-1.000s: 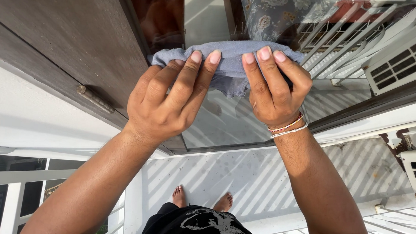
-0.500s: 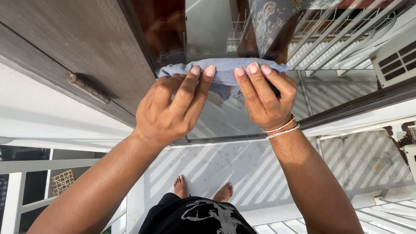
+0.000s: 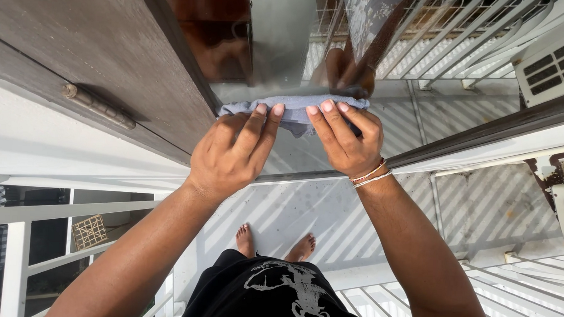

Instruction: Cleaning a glass balcony door using a cloth.

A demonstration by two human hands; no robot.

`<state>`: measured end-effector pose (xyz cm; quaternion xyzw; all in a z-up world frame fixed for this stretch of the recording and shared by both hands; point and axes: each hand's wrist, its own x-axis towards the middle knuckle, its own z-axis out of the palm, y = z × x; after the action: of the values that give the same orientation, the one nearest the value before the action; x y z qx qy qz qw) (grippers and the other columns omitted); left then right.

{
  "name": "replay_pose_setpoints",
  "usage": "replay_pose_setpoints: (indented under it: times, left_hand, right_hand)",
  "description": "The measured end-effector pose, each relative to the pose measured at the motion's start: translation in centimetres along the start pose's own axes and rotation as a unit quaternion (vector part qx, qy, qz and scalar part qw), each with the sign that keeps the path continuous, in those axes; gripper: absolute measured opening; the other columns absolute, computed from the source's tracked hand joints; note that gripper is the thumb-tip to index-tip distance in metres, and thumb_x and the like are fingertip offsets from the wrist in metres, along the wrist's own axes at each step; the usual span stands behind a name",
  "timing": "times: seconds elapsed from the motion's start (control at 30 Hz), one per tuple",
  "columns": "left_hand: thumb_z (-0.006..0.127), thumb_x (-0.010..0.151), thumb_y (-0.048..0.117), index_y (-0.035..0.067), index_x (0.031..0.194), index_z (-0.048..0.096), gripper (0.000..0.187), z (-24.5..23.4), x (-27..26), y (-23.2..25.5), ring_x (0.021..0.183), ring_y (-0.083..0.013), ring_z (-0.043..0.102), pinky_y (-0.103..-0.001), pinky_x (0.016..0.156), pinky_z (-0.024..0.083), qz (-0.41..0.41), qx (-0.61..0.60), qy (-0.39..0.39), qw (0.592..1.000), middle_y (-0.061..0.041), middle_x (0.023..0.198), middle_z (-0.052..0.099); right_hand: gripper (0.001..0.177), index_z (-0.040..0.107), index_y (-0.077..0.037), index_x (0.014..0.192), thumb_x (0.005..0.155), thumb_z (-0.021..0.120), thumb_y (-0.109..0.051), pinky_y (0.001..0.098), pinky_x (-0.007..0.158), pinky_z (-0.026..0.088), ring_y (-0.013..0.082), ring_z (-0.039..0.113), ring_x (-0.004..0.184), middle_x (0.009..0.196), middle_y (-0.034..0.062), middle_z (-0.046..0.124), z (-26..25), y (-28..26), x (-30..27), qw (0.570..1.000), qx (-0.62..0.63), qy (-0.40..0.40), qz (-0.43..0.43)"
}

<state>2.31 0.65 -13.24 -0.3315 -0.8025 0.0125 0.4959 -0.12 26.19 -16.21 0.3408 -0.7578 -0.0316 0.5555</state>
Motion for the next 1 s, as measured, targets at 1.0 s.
replay_pose_setpoints:
  times: [1.0]
  left_hand:
    - [0.069,0.09,0.009,0.008,0.136,0.071,0.045,3.3,-5.7,3.0,0.1,-0.0163,0.062,-0.026,0.086,0.057,-0.007,-0.054,-0.094,0.994,-0.004,0.125,0.062]
  right_hand:
    - [0.029,0.074,-0.021,0.132,0.104,0.073,-0.015,0.0293,0.098,0.057,0.0161,0.053,0.123,0.14,-0.0052,0.056,2.8,-3.9,-9.5,0.994,0.03,-0.099,0.027]
